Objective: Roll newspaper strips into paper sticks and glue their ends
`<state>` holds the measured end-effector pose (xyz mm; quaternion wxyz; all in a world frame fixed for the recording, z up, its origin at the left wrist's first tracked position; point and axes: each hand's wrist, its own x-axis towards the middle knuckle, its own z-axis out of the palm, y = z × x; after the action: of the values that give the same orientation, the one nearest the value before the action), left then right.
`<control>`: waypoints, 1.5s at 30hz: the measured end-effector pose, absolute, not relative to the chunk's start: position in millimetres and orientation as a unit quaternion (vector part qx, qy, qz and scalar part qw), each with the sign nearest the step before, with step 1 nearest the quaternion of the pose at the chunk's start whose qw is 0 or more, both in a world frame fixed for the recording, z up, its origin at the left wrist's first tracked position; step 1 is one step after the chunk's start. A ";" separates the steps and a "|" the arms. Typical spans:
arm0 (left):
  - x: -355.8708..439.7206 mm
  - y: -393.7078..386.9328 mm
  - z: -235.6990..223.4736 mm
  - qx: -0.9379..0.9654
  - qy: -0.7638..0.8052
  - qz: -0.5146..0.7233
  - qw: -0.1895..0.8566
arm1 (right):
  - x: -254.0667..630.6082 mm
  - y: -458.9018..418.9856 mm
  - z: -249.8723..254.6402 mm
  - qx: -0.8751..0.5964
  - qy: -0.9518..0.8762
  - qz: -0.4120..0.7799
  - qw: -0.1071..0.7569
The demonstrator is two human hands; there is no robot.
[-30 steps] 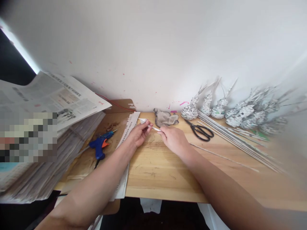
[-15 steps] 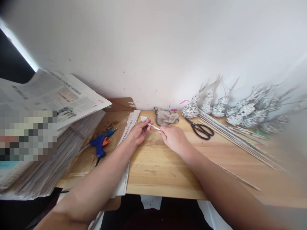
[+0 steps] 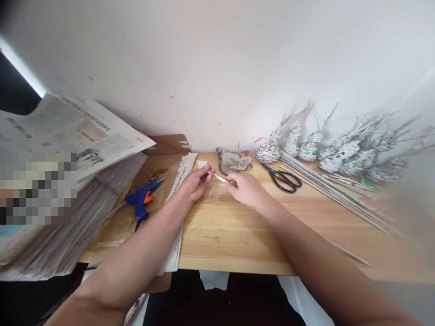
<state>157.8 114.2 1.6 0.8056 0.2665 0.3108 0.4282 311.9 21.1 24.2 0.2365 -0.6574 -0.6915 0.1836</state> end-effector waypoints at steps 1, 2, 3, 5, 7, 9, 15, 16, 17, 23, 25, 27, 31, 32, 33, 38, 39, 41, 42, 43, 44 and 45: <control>157.8 114.4 1.6 0.262 0.314 0.436 0.802 | 310.4 20.6 24.2 -0.660 -0.708 0.108 0.229; 157.8 114.5 1.6 0.261 0.315 0.441 0.799 | 309.2 20.2 24.3 -0.659 -0.718 0.056 0.218; 157.7 114.5 1.6 0.263 0.313 0.443 0.798 | 308.4 20.1 24.3 -0.658 -0.724 0.029 0.206; 157.2 114.4 1.6 0.273 0.306 0.437 0.800 | 308.4 20.7 24.5 -0.659 -0.727 0.034 0.190; 156.6 114.2 1.3 0.283 0.300 0.429 0.804 | 309.9 21.9 24.7 -0.663 -0.716 0.088 0.200; 156.3 114.4 0.9 0.289 0.294 0.425 0.806 | 311.8 22.8 25.4 -0.662 -0.696 0.179 0.213; 157.2 115.9 -0.1 0.292 0.300 0.429 0.800 | 310.3 21.5 26.1 -0.658 -0.698 0.147 0.243; 157.2 115.8 -0.1 0.293 0.299 0.434 0.798 | 309.5 21.4 25.6 -0.657 -0.702 0.109 0.251; 157.1 115.7 -0.1 0.294 0.296 0.436 0.797 | 309.1 21.4 25.1 -0.657 -0.703 0.096 0.255; 155.6 114.0 0.4 0.302 0.266 0.424 0.811 | 313.1 22.8 23.7 -0.628 -0.648 0.347 0.255; 156.1 114.9 -0.1 0.297 0.274 0.432 0.806 | 312.9 21.8 24.7 -0.640 -0.669 0.278 0.256; 156.8 116.3 -0.8 0.289 0.288 0.446 0.797 | 310.8 20.1 25.9 -0.652 -0.704 0.139 0.244; 156.8 116.9 -0.9 0.287 0.290 0.449 0.795 | 307.7 19.0 26.5 -0.652 -0.727 0.023 0.216; 156.5 116.4 -0.5 0.291 0.285 0.444 0.798 | 308.2 19.6 26.0 -0.654 -0.723 0.043 0.219; 156.2 116.0 -0.1 0.295 0.279 0.440 0.801 | 309.3 20.5 25.2 -0.655 -0.717 0.082 0.224; 156.1 116.6 -0.5 0.308 0.261 0.439 0.803 | 321.0 27.6 20.2 -0.652 -0.655 0.279 0.259; 156.4 117.5 -1.3 0.305 0.265 0.443 0.800 | 324.0 30.2 19.5 -0.662 -0.648 0.254 0.279; 156.9 119.4 -3.0 0.296 0.276 0.453 0.794 | 329.6 37.7 18.5 -0.684 -0.639 0.156 0.316; 157.2 120.1 -3.8 0.292 0.279 0.456 0.793 | 331.9 42.9 18.2 -0.690 -0.639 0.107 0.323; 157.4 120.6 -4.5 0.288 0.281 0.457 0.793 | 333.7 48.9 17.8 -0.697 -0.640 0.068 0.316; 157.6 121.0 -5.1 0.285 0.281 0.458 0.794 | 334.8 55.6 17.5 -0.703 -0.646 0.042 0.294; 157.7 121.2 -5.6 0.282 0.278 0.459 0.795 | 335.1 63.0 17.1 -0.708 -0.656 0.029 0.262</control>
<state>157.7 121.2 -5.6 0.7951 0.2823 0.2782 0.4590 335.1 63.0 17.1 0.2620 -0.7077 -0.6555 0.0289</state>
